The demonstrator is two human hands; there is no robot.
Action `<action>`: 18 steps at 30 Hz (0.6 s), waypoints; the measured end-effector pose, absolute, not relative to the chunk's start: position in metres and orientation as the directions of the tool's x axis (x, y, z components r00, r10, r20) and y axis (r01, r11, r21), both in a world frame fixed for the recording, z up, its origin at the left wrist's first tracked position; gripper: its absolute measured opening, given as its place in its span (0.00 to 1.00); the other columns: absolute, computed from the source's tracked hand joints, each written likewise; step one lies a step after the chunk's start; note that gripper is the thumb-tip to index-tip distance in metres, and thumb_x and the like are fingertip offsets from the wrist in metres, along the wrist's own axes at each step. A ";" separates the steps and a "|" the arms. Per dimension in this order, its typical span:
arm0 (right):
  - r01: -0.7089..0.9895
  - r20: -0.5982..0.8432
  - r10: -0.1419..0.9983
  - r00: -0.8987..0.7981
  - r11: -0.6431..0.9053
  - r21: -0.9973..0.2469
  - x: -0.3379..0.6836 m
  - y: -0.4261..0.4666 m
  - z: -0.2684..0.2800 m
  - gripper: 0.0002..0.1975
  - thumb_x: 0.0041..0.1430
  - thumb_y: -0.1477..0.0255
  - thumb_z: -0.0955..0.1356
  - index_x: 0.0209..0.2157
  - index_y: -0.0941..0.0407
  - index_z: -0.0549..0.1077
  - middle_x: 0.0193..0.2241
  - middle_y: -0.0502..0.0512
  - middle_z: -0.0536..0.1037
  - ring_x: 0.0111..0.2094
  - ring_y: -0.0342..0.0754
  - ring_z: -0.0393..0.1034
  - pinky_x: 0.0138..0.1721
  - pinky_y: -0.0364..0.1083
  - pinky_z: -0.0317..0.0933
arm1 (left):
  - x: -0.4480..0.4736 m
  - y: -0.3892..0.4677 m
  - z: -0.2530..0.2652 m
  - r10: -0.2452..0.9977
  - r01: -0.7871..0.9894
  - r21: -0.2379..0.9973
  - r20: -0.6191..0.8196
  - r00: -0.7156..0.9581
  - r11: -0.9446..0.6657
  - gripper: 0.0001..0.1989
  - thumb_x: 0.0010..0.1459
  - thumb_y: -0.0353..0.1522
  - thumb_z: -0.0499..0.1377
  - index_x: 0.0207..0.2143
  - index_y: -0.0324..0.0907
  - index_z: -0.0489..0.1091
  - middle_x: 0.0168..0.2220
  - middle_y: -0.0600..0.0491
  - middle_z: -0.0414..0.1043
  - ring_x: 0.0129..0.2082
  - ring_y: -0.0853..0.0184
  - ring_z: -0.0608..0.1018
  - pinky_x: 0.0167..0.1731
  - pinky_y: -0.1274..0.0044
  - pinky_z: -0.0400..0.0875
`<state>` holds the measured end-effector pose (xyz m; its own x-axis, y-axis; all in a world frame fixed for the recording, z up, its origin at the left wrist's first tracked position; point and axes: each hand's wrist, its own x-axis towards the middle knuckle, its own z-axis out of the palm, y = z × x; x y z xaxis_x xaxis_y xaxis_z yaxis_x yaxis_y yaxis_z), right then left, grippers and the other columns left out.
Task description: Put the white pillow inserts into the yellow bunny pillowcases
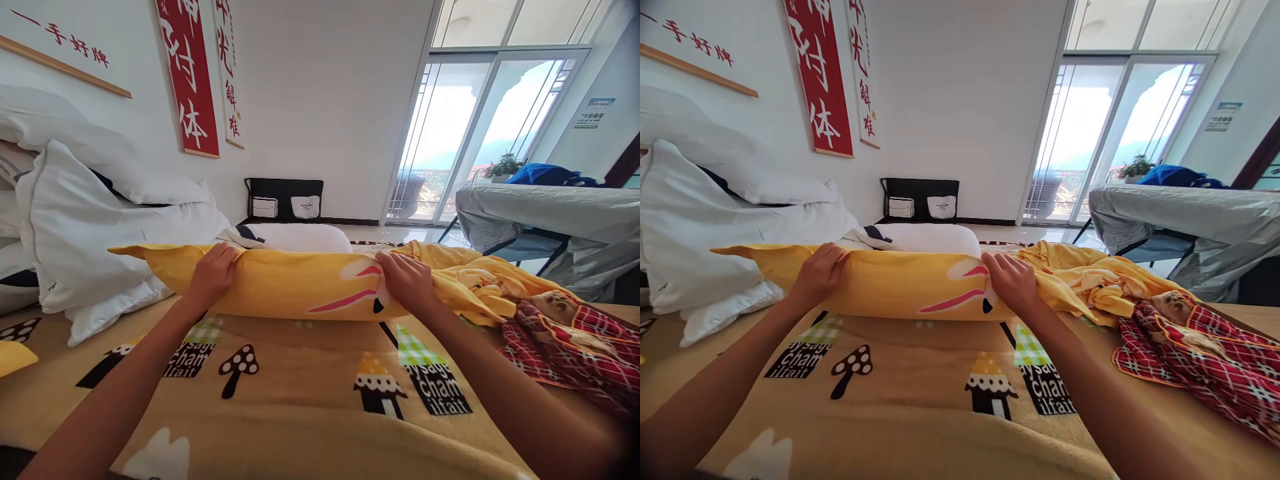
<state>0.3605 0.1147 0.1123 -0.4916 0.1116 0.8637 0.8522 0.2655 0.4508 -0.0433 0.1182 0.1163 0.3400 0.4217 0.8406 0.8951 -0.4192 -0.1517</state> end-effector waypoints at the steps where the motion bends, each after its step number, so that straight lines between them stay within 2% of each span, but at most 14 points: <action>1: 0.821 0.830 0.126 -0.543 0.289 0.493 0.366 0.115 0.112 0.13 0.65 0.76 0.58 0.32 0.57 0.71 0.20 0.48 0.72 0.23 0.41 0.65 0.25 0.42 0.51 | -0.045 0.116 0.116 0.441 0.883 -0.171 0.815 0.376 -0.438 0.15 0.66 0.34 0.43 0.30 0.42 0.64 0.28 0.51 0.68 0.30 0.65 0.70 0.29 0.74 0.62; 3: 0.740 0.747 0.155 -0.646 0.366 0.564 0.376 0.113 0.112 0.14 0.67 0.70 0.57 0.31 0.57 0.69 0.20 0.49 0.71 0.23 0.41 0.64 0.25 0.42 0.50 | -0.052 0.109 0.113 0.425 0.831 -0.260 0.762 0.489 -0.491 0.15 0.66 0.38 0.45 0.35 0.40 0.66 0.30 0.51 0.69 0.30 0.65 0.71 0.27 0.75 0.62; 6: 0.605 0.614 0.153 -0.774 0.464 0.647 0.389 0.098 0.108 0.15 0.65 0.60 0.61 0.35 0.57 0.68 0.23 0.50 0.71 0.25 0.43 0.65 0.26 0.43 0.53 | -0.061 0.096 0.104 0.304 0.721 -0.444 0.695 0.652 -0.533 0.17 0.61 0.44 0.53 0.40 0.39 0.67 0.30 0.51 0.68 0.30 0.65 0.71 0.26 0.76 0.61; 7: 0.566 0.571 0.156 -0.806 0.483 0.668 0.393 0.091 0.103 0.15 0.64 0.60 0.62 0.38 0.58 0.68 0.24 0.50 0.72 0.27 0.43 0.65 0.27 0.43 0.54 | -0.063 0.089 0.099 0.261 0.681 -0.497 0.669 0.696 -0.538 0.16 0.60 0.44 0.55 0.40 0.39 0.68 0.29 0.52 0.68 0.29 0.66 0.71 0.25 0.76 0.60; 9: 0.527 0.510 0.189 -0.839 0.514 0.677 0.401 0.073 0.089 0.12 0.65 0.66 0.62 0.45 0.59 0.67 0.27 0.51 0.73 0.29 0.44 0.67 0.29 0.44 0.55 | -0.064 0.074 0.087 0.205 0.614 -0.557 0.625 0.753 -0.559 0.10 0.61 0.37 0.55 0.41 0.40 0.68 0.25 0.55 0.66 0.25 0.68 0.69 0.24 0.77 0.58; 11: 0.552 0.497 0.262 -0.827 0.540 0.635 0.410 0.055 0.070 0.14 0.66 0.73 0.61 0.52 0.61 0.64 0.28 0.51 0.74 0.29 0.43 0.67 0.30 0.43 0.57 | -0.065 0.057 0.073 0.193 0.570 -0.549 0.595 0.780 -0.611 0.08 0.62 0.28 0.53 0.43 0.40 0.68 0.23 0.57 0.64 0.23 0.70 0.67 0.23 0.76 0.56; 13: 0.586 0.502 0.319 -0.804 0.570 0.576 0.417 0.036 0.048 0.20 0.67 0.74 0.59 0.58 0.64 0.59 0.27 0.52 0.74 0.29 0.43 0.67 0.30 0.43 0.58 | -0.067 0.038 0.058 0.221 0.560 -0.491 0.587 0.778 -0.667 0.13 0.61 0.22 0.50 0.46 0.40 0.67 0.22 0.57 0.63 0.22 0.70 0.67 0.24 0.76 0.57; 15: 0.597 0.502 0.344 -0.794 0.596 0.536 0.419 0.019 0.030 0.23 0.67 0.72 0.58 0.61 0.66 0.55 0.26 0.52 0.73 0.27 0.43 0.66 0.29 0.44 0.58 | -0.069 0.021 0.043 0.257 0.561 -0.448 0.574 0.778 -0.696 0.17 0.60 0.21 0.50 0.50 0.39 0.66 0.24 0.56 0.65 0.23 0.69 0.68 0.25 0.76 0.59; 18: 0.612 0.517 0.349 -0.781 0.591 0.526 0.414 0.000 0.016 0.23 0.66 0.76 0.58 0.62 0.66 0.56 0.24 0.50 0.71 0.25 0.43 0.64 0.28 0.45 0.56 | -0.071 0.005 0.020 0.268 0.573 -0.480 0.563 0.782 -0.664 0.18 0.60 0.21 0.50 0.52 0.38 0.66 0.24 0.55 0.65 0.24 0.69 0.69 0.26 0.75 0.61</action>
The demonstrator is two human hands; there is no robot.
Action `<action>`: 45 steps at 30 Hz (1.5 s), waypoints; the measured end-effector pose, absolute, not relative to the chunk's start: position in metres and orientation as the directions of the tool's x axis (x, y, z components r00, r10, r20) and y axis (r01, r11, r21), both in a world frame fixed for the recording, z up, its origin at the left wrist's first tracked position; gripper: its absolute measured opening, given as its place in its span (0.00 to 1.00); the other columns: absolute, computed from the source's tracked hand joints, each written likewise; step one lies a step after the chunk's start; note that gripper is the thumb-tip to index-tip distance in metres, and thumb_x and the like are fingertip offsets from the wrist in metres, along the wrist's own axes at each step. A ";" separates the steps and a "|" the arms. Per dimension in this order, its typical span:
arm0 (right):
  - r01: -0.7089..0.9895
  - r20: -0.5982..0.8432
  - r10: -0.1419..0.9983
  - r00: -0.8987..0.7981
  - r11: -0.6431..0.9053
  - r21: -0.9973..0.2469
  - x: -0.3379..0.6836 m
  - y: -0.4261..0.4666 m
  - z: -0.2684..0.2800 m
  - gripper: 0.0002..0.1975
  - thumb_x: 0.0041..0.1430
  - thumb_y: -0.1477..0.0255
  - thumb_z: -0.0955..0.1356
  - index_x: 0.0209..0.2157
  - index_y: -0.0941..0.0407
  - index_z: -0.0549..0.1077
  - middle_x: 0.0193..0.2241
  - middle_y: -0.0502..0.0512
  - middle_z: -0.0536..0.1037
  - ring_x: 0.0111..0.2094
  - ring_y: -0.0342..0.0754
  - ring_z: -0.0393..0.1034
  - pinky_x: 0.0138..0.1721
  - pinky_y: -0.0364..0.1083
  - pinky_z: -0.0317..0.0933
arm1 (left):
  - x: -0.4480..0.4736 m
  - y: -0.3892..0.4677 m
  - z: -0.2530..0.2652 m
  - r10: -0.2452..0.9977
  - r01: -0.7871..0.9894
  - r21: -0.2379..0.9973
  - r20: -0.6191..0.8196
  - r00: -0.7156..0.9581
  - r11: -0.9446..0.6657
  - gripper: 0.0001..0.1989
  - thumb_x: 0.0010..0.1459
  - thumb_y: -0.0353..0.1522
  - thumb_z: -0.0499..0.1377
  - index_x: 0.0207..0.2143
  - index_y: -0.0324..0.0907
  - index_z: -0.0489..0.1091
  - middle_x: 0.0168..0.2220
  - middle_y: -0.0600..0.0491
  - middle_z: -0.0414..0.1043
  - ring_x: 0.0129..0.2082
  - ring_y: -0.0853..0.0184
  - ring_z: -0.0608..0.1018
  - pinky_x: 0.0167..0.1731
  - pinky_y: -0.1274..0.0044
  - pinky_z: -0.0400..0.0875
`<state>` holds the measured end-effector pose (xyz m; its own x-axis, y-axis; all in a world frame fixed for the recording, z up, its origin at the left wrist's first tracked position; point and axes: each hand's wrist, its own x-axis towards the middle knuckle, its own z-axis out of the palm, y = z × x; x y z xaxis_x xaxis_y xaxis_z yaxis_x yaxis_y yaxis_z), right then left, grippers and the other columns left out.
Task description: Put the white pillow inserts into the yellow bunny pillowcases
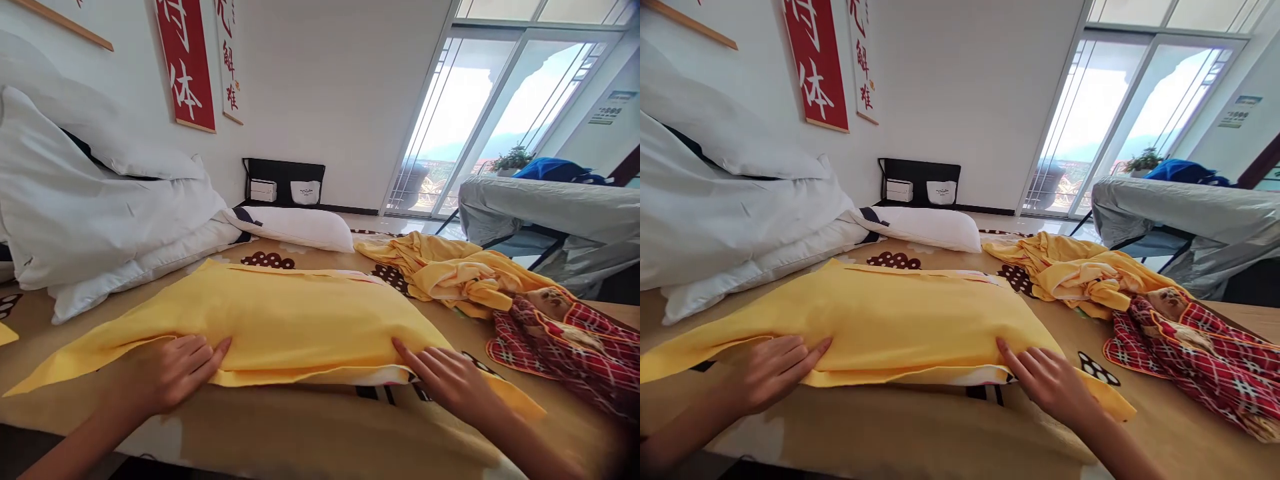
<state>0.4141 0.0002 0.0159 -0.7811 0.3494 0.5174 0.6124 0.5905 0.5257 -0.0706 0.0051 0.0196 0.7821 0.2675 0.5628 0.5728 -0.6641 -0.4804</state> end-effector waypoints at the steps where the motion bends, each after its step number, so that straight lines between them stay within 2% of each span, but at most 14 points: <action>1: 0.620 0.531 0.343 -0.775 0.578 0.531 0.411 -0.004 0.015 0.23 0.65 0.78 0.58 0.61 0.65 0.58 0.23 0.50 0.70 0.24 0.43 0.63 0.28 0.45 0.56 | -0.071 0.003 0.012 0.262 0.589 -0.498 0.578 0.772 -0.637 0.18 0.60 0.22 0.51 0.52 0.38 0.66 0.23 0.55 0.64 0.23 0.69 0.69 0.27 0.74 0.61; 5: 0.633 0.589 0.287 -0.755 0.553 0.542 0.399 -0.005 0.013 0.18 0.63 0.79 0.60 0.54 0.60 0.67 0.23 0.50 0.71 0.25 0.44 0.63 0.30 0.47 0.55 | -0.069 0.005 -0.014 0.163 0.633 -0.547 0.673 0.722 -0.547 0.15 0.58 0.24 0.57 0.48 0.42 0.69 0.30 0.53 0.69 0.31 0.68 0.74 0.36 0.72 0.66; 7: 0.625 0.602 0.254 -0.757 0.551 0.553 0.397 -0.001 0.009 0.17 0.62 0.79 0.60 0.51 0.59 0.69 0.25 0.52 0.73 0.27 0.45 0.65 0.33 0.47 0.57 | -0.067 0.009 -0.018 0.094 0.592 -0.601 0.655 0.750 -0.538 0.13 0.55 0.24 0.60 0.44 0.43 0.71 0.34 0.51 0.72 0.36 0.67 0.75 0.41 0.70 0.66; 10: 0.633 0.606 0.249 -0.756 0.515 0.578 0.398 0.002 -0.003 0.15 0.62 0.78 0.59 0.49 0.60 0.70 0.32 0.59 0.77 0.34 0.49 0.69 0.38 0.50 0.59 | -0.064 0.010 -0.012 0.075 0.552 -0.644 0.613 0.787 -0.529 0.09 0.57 0.25 0.59 0.41 0.42 0.73 0.36 0.51 0.74 0.37 0.67 0.74 0.44 0.70 0.65; 13: 0.673 0.605 0.307 -0.735 0.443 0.593 0.396 -0.002 -0.012 0.15 0.61 0.76 0.60 0.48 0.60 0.71 0.38 0.61 0.77 0.39 0.53 0.70 0.44 0.54 0.57 | -0.056 0.004 0.001 0.139 0.594 -0.629 0.619 0.773 -0.501 0.09 0.61 0.27 0.55 0.43 0.40 0.72 0.37 0.49 0.75 0.40 0.64 0.74 0.45 0.68 0.64; 16: 0.698 0.607 0.345 -0.716 0.330 0.636 0.383 -0.004 -0.013 0.14 0.60 0.79 0.61 0.46 0.61 0.72 0.38 0.60 0.78 0.40 0.52 0.69 0.45 0.54 0.56 | -0.043 -0.002 0.013 0.222 0.630 -0.644 0.601 0.768 -0.433 0.10 0.61 0.24 0.53 0.42 0.39 0.72 0.36 0.48 0.75 0.39 0.61 0.74 0.43 0.67 0.64; 22: 0.725 0.634 0.406 -0.658 0.112 0.680 0.354 0.015 0.025 0.10 0.58 0.83 0.61 0.33 0.61 0.73 0.27 0.57 0.74 0.30 0.48 0.63 0.37 0.51 0.54 | -0.016 0.006 0.036 0.321 0.665 -0.677 0.583 0.746 -0.315 0.11 0.60 0.21 0.48 0.33 0.35 0.70 0.27 0.47 0.70 0.27 0.63 0.71 0.31 0.71 0.62; 26: 0.708 0.630 0.377 -0.679 0.107 0.698 0.355 0.029 0.065 0.13 0.60 0.82 0.60 0.25 0.57 0.69 0.21 0.53 0.68 0.25 0.46 0.57 0.32 0.48 0.49 | -0.008 0.014 0.061 0.441 0.679 -0.650 0.528 0.726 -0.341 0.11 0.58 0.19 0.48 0.28 0.37 0.66 0.22 0.51 0.65 0.21 0.65 0.67 0.26 0.73 0.55; 29: 0.739 0.690 0.269 -0.672 0.186 0.648 0.360 0.037 0.074 0.09 0.61 0.80 0.61 0.30 0.57 0.70 0.26 0.55 0.72 0.29 0.47 0.59 0.35 0.48 0.50 | -0.006 0.023 0.076 0.526 0.773 -0.548 0.576 0.626 -0.320 0.12 0.53 0.18 0.48 0.24 0.40 0.64 0.20 0.50 0.65 0.21 0.63 0.67 0.28 0.71 0.55; 32: 0.694 0.690 0.164 -0.705 0.359 0.624 0.367 0.044 0.061 0.08 0.62 0.77 0.60 0.34 0.57 0.70 0.28 0.55 0.73 0.29 0.46 0.60 0.34 0.48 0.50 | -0.006 0.035 0.080 0.568 0.848 -0.427 0.632 0.527 -0.312 0.10 0.48 0.20 0.49 0.22 0.41 0.63 0.21 0.49 0.68 0.23 0.60 0.69 0.30 0.68 0.56; 35: 0.629 0.629 0.169 -0.759 0.441 0.640 0.379 0.044 0.049 0.07 0.63 0.76 0.60 0.36 0.58 0.70 0.27 0.55 0.72 0.28 0.45 0.60 0.31 0.47 0.50 | -0.004 0.039 0.076 0.542 0.858 -0.383 0.665 0.514 -0.342 0.08 0.46 0.22 0.51 0.21 0.42 0.63 0.20 0.50 0.67 0.23 0.61 0.68 0.32 0.67 0.57; 39: 0.615 0.556 0.264 -0.789 0.325 0.719 0.385 0.031 0.053 0.09 0.61 0.80 0.61 0.40 0.60 0.71 0.29 0.56 0.74 0.31 0.46 0.63 0.31 0.46 0.52 | 0.010 0.027 0.067 0.467 0.851 -0.432 0.711 0.526 -0.299 0.09 0.48 0.22 0.51 0.21 0.41 0.65 0.21 0.50 0.65 0.25 0.62 0.68 0.38 0.64 0.59; 41: 0.639 0.575 0.288 -0.766 0.237 0.732 0.375 0.023 0.059 0.09 0.61 0.81 0.61 0.38 0.60 0.71 0.29 0.57 0.73 0.31 0.47 0.63 0.32 0.46 0.52 | 0.027 0.018 0.059 0.401 0.855 -0.432 0.756 0.517 -0.286 0.08 0.49 0.23 0.51 0.27 0.39 0.69 0.28 0.45 0.70 0.31 0.58 0.71 0.40 0.63 0.60; 45: 0.707 0.623 0.377 -0.685 0.141 0.693 0.346 0.012 0.066 0.11 0.59 0.81 0.61 0.26 0.58 0.69 0.23 0.56 0.69 0.30 0.49 0.60 0.32 0.49 0.49 | 0.083 0.008 0.037 0.214 0.733 -0.482 0.746 0.631 -0.480 0.16 0.57 0.29 0.51 0.46 0.35 0.69 0.44 0.42 0.71 0.45 0.55 0.70 0.44 0.63 0.60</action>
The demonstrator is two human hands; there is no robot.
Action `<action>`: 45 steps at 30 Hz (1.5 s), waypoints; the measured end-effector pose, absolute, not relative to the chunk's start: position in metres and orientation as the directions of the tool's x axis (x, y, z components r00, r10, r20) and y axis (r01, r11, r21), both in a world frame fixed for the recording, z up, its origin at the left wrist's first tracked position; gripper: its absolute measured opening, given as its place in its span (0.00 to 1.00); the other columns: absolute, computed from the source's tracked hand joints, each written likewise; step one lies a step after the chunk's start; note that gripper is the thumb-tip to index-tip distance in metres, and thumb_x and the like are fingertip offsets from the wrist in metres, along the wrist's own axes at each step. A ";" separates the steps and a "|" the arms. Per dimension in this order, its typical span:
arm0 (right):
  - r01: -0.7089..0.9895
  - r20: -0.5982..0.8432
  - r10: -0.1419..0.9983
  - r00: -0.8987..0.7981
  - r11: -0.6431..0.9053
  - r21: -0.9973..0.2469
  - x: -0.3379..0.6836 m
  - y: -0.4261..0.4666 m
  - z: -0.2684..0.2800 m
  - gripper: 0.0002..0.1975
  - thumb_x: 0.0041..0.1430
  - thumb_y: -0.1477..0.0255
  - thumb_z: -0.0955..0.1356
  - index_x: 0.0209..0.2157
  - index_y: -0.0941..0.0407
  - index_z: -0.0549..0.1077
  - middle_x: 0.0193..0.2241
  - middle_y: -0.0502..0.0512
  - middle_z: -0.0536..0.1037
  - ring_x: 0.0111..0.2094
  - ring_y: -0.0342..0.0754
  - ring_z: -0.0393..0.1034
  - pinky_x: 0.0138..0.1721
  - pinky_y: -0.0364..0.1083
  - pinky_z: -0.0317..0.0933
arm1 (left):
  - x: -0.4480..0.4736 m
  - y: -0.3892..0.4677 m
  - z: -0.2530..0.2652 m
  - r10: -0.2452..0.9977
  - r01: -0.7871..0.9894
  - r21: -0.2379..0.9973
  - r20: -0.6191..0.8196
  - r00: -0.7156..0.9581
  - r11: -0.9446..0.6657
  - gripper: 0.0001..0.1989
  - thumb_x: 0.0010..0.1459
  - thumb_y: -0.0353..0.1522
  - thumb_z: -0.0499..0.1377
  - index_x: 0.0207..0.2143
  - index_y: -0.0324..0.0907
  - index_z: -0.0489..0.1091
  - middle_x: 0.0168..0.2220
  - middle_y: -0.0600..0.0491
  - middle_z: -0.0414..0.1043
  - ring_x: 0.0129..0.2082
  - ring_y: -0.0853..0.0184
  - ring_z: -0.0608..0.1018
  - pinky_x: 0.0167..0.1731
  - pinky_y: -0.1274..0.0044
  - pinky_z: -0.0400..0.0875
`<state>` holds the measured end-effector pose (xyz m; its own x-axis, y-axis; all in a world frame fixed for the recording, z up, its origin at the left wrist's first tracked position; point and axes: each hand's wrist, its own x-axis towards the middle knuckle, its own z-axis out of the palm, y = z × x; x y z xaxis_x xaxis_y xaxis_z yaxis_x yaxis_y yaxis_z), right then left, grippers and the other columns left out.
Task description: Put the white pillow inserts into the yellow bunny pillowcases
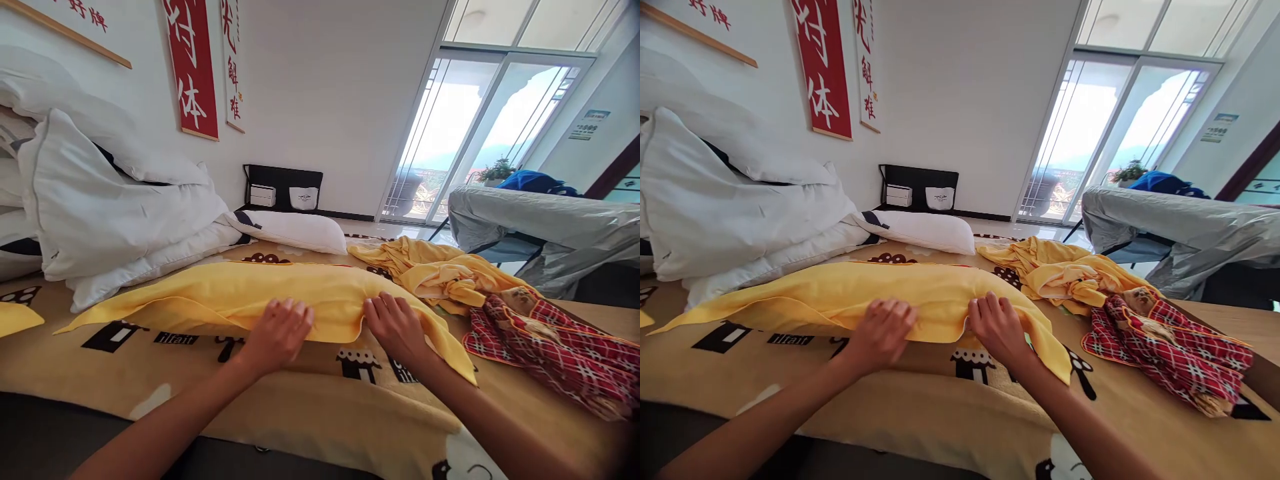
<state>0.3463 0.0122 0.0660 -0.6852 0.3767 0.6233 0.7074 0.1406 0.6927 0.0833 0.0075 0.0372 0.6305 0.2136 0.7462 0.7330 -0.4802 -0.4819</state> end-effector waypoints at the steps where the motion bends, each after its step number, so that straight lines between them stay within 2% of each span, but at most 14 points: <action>1: 0.715 0.628 0.385 -0.676 0.140 0.684 0.341 0.011 0.066 0.12 0.59 0.81 0.61 0.24 0.57 0.68 0.22 0.56 0.68 0.28 0.49 0.59 0.31 0.49 0.48 | 0.101 0.008 0.033 0.198 0.716 -0.482 0.742 0.640 -0.506 0.17 0.59 0.30 0.51 0.49 0.35 0.68 0.45 0.42 0.71 0.46 0.56 0.69 0.45 0.64 0.59; 3: 0.711 0.627 0.368 -0.687 0.162 0.684 0.337 0.010 0.066 0.14 0.59 0.82 0.61 0.21 0.56 0.65 0.19 0.54 0.65 0.25 0.48 0.55 0.31 0.49 0.47 | 0.134 0.010 0.030 0.205 0.738 -0.445 0.769 0.605 -0.508 0.16 0.61 0.31 0.51 0.50 0.34 0.67 0.45 0.42 0.70 0.45 0.57 0.70 0.44 0.65 0.59; 5: 0.686 0.609 0.334 -0.720 0.207 0.698 0.338 0.010 0.064 0.15 0.59 0.82 0.60 0.20 0.56 0.64 0.18 0.52 0.64 0.25 0.47 0.54 0.33 0.49 0.48 | 0.161 0.013 0.032 0.226 0.768 -0.391 0.799 0.557 -0.507 0.12 0.62 0.29 0.50 0.44 0.35 0.68 0.40 0.43 0.71 0.41 0.60 0.71 0.40 0.67 0.59; 8: 0.656 0.594 0.281 -0.754 0.274 0.703 0.347 0.008 0.058 0.16 0.60 0.82 0.59 0.21 0.56 0.66 0.19 0.52 0.67 0.27 0.46 0.58 0.37 0.49 0.52 | 0.181 0.018 0.039 0.265 0.741 -0.354 0.775 0.574 -0.570 0.09 0.63 0.27 0.49 0.31 0.37 0.67 0.28 0.48 0.68 0.31 0.64 0.69 0.32 0.70 0.57; 10: 0.675 0.611 0.286 -0.738 0.313 0.668 0.357 0.004 0.052 0.12 0.61 0.81 0.59 0.28 0.58 0.70 0.25 0.54 0.72 0.33 0.47 0.63 0.40 0.49 0.53 | 0.181 0.020 0.043 0.312 0.713 -0.351 0.720 0.620 -0.607 0.09 0.62 0.27 0.50 0.28 0.38 0.64 0.26 0.50 0.66 0.30 0.64 0.69 0.30 0.70 0.56; 13: 0.729 0.644 0.343 -0.684 0.350 0.588 0.380 -0.005 0.042 0.10 0.62 0.77 0.60 0.42 0.61 0.70 0.35 0.59 0.76 0.41 0.50 0.66 0.42 0.50 0.55 | 0.173 0.018 0.045 0.360 0.689 -0.351 0.655 0.665 -0.634 0.06 0.60 0.27 0.52 0.30 0.38 0.65 0.27 0.50 0.67 0.30 0.63 0.69 0.30 0.70 0.57; 16: 0.770 0.661 0.395 -0.638 0.337 0.542 0.410 -0.012 0.035 0.09 0.62 0.78 0.59 0.41 0.60 0.69 0.35 0.61 0.76 0.40 0.51 0.66 0.42 0.50 0.56 | 0.169 0.011 0.041 0.308 0.651 -0.392 0.647 0.697 -0.650 0.05 0.60 0.27 0.51 0.31 0.37 0.65 0.27 0.50 0.67 0.28 0.63 0.69 0.29 0.71 0.56; 20: 0.673 0.580 0.341 -0.740 0.390 0.629 0.433 -0.019 0.035 0.08 0.62 0.80 0.59 0.37 0.59 0.68 0.30 0.58 0.76 0.36 0.49 0.68 0.39 0.48 0.58 | 0.172 0.006 0.028 0.260 0.618 -0.439 0.637 0.726 -0.652 0.08 0.61 0.25 0.48 0.30 0.37 0.63 0.25 0.50 0.65 0.24 0.65 0.67 0.25 0.72 0.52; 23: 0.579 0.491 0.307 -0.815 0.400 0.711 0.434 -0.029 0.039 0.11 0.61 0.82 0.59 0.40 0.60 0.69 0.33 0.60 0.78 0.38 0.49 0.70 0.40 0.50 0.58 | 0.174 0.007 0.017 0.307 0.615 -0.433 0.592 0.745 -0.659 0.09 0.61 0.24 0.48 0.29 0.37 0.62 0.24 0.50 0.64 0.23 0.66 0.66 0.24 0.72 0.50; 27: 0.539 0.442 0.315 -0.840 0.391 0.746 0.432 -0.046 0.039 0.14 0.62 0.83 0.58 0.44 0.61 0.70 0.37 0.60 0.79 0.38 0.49 0.71 0.41 0.51 0.59 | 0.178 0.000 0.009 0.354 0.580 -0.414 0.503 0.788 -0.702 0.10 0.61 0.25 0.49 0.26 0.37 0.63 0.23 0.49 0.65 0.25 0.64 0.68 0.25 0.72 0.53; 32: 0.601 0.567 0.231 -0.791 0.466 0.649 0.438 -0.052 0.020 0.11 0.61 0.83 0.59 0.41 0.61 0.69 0.28 0.58 0.76 0.33 0.49 0.69 0.39 0.51 0.61 | 0.179 -0.018 0.010 0.379 0.564 -0.414 0.448 0.810 -0.715 0.10 0.59 0.24 0.50 0.26 0.35 0.65 0.23 0.46 0.66 0.25 0.63 0.69 0.21 0.73 0.52; 37: 0.740 0.618 0.408 -0.672 0.382 0.553 0.444 -0.051 0.004 0.11 0.61 0.80 0.59 0.42 0.61 0.68 0.34 0.62 0.76 0.36 0.52 0.69 0.40 0.51 0.61 | 0.178 -0.022 0.006 0.376 0.583 -0.439 0.472 0.797 -0.684 0.09 0.59 0.24 0.48 0.33 0.31 0.67 0.24 0.47 0.66 0.23 0.64 0.69 0.20 0.74 0.53; 41: 0.711 0.582 0.409 -0.703 0.437 0.551 0.450 -0.059 0.005 0.16 0.61 0.81 0.57 0.47 0.63 0.68 0.38 0.63 0.77 0.39 0.51 0.70 0.42 0.49 0.61 | 0.178 -0.014 0.000 0.344 0.578 -0.432 0.506 0.791 -0.692 0.10 0.61 0.24 0.46 0.40 0.30 0.66 0.25 0.49 0.67 0.22 0.66 0.70 0.19 0.75 0.53; 45: 0.729 0.580 0.448 -0.681 0.493 0.475 0.462 -0.068 0.004 0.18 0.62 0.81 0.58 0.52 0.63 0.66 0.42 0.64 0.76 0.44 0.51 0.70 0.44 0.48 0.62 | 0.176 -0.009 -0.005 0.309 0.504 -0.417 0.451 0.837 -0.757 0.08 0.62 0.24 0.46 0.36 0.34 0.65 0.23 0.51 0.66 0.21 0.67 0.71 0.19 0.75 0.53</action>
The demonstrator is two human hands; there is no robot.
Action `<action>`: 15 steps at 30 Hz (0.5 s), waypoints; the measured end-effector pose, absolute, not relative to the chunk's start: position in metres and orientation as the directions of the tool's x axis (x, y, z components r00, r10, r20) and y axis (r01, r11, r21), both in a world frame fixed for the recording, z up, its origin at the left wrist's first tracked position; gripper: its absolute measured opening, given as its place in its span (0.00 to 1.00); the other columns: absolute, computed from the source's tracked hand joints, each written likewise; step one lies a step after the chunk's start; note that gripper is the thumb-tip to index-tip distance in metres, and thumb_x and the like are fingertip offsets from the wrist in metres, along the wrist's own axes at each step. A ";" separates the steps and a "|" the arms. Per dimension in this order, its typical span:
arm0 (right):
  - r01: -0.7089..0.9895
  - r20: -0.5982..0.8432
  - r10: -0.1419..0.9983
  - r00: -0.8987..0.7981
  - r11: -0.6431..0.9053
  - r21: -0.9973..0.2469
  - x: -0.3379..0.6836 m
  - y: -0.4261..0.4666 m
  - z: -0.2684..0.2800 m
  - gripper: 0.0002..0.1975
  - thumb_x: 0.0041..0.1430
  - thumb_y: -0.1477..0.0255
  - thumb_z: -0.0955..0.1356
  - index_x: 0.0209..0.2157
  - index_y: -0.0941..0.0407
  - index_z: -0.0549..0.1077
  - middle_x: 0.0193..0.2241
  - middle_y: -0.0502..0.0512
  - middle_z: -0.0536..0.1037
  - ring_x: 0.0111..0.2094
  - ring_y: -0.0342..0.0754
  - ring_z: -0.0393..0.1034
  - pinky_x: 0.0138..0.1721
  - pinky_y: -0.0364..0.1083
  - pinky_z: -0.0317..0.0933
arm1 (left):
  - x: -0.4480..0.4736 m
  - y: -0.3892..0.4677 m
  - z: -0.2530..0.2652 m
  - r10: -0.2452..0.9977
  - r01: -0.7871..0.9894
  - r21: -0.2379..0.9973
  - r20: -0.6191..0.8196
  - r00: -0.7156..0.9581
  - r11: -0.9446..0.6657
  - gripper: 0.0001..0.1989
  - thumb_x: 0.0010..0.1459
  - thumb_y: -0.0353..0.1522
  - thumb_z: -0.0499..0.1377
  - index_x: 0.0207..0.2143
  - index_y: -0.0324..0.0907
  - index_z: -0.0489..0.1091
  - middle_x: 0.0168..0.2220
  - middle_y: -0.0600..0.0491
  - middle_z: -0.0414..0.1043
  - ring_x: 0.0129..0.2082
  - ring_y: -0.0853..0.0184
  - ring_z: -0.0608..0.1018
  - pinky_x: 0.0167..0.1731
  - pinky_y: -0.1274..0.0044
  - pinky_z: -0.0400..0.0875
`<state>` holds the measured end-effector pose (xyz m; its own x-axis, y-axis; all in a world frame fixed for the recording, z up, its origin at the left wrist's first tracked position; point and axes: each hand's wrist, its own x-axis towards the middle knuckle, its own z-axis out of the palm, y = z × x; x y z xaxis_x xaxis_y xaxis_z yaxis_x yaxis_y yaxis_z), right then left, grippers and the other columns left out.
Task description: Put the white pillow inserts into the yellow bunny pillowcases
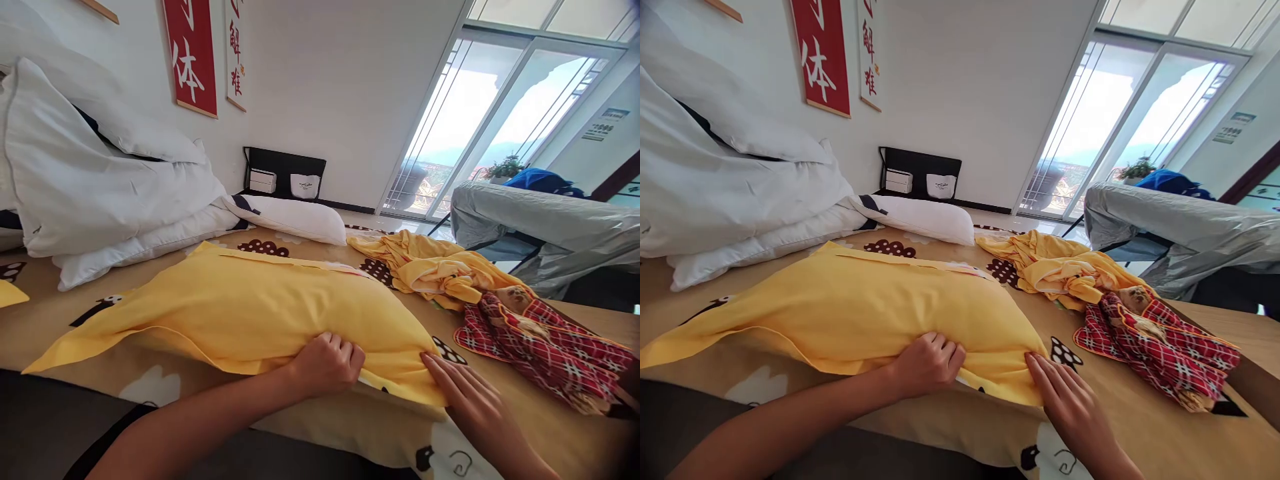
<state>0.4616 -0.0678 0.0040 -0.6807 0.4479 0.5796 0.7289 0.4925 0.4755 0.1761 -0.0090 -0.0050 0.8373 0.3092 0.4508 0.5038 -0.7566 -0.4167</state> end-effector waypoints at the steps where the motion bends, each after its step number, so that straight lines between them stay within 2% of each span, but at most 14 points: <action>1: 0.737 0.588 0.451 -0.671 0.495 0.460 0.464 -0.069 0.002 0.17 0.62 0.80 0.58 0.51 0.63 0.66 0.41 0.64 0.76 0.42 0.51 0.70 0.43 0.48 0.62 | 0.176 -0.009 -0.006 0.307 0.496 -0.410 0.445 0.841 -0.766 0.08 0.61 0.24 0.47 0.34 0.35 0.64 0.22 0.51 0.66 0.21 0.66 0.71 0.19 0.75 0.54; 5: 0.731 0.618 0.397 -0.678 0.447 0.516 0.472 -0.069 -0.007 0.11 0.62 0.79 0.60 0.44 0.61 0.68 0.29 0.58 0.74 0.30 0.49 0.67 0.36 0.49 0.61 | 0.179 -0.011 -0.009 0.296 0.484 -0.399 0.447 0.844 -0.779 0.08 0.59 0.25 0.51 0.26 0.38 0.62 0.21 0.51 0.65 0.20 0.66 0.70 0.23 0.72 0.57; 7: 0.710 0.603 0.379 -0.702 0.438 0.551 0.474 -0.069 -0.010 0.09 0.62 0.80 0.59 0.41 0.60 0.68 0.26 0.57 0.73 0.28 0.48 0.65 0.36 0.49 0.60 | 0.181 -0.013 -0.008 0.272 0.483 -0.402 0.478 0.835 -0.778 0.09 0.57 0.25 0.53 0.23 0.39 0.61 0.20 0.52 0.65 0.21 0.65 0.69 0.25 0.71 0.58; 10: 0.672 0.551 0.387 -0.739 0.472 0.570 0.480 -0.070 -0.009 0.11 0.61 0.81 0.59 0.41 0.59 0.69 0.29 0.58 0.75 0.32 0.49 0.67 0.39 0.51 0.61 | 0.182 -0.019 -0.006 0.226 0.485 -0.390 0.548 0.805 -0.782 0.08 0.57 0.26 0.53 0.24 0.39 0.61 0.22 0.51 0.65 0.23 0.64 0.70 0.26 0.71 0.57; 15: 0.643 0.493 0.413 -0.766 0.496 0.584 0.495 -0.082 -0.007 0.18 0.62 0.80 0.58 0.51 0.59 0.67 0.36 0.59 0.78 0.38 0.49 0.71 0.45 0.51 0.60 | 0.183 -0.025 -0.007 0.200 0.449 -0.359 0.555 0.807 -0.818 0.05 0.59 0.25 0.51 0.29 0.37 0.63 0.26 0.50 0.65 0.27 0.65 0.68 0.26 0.72 0.55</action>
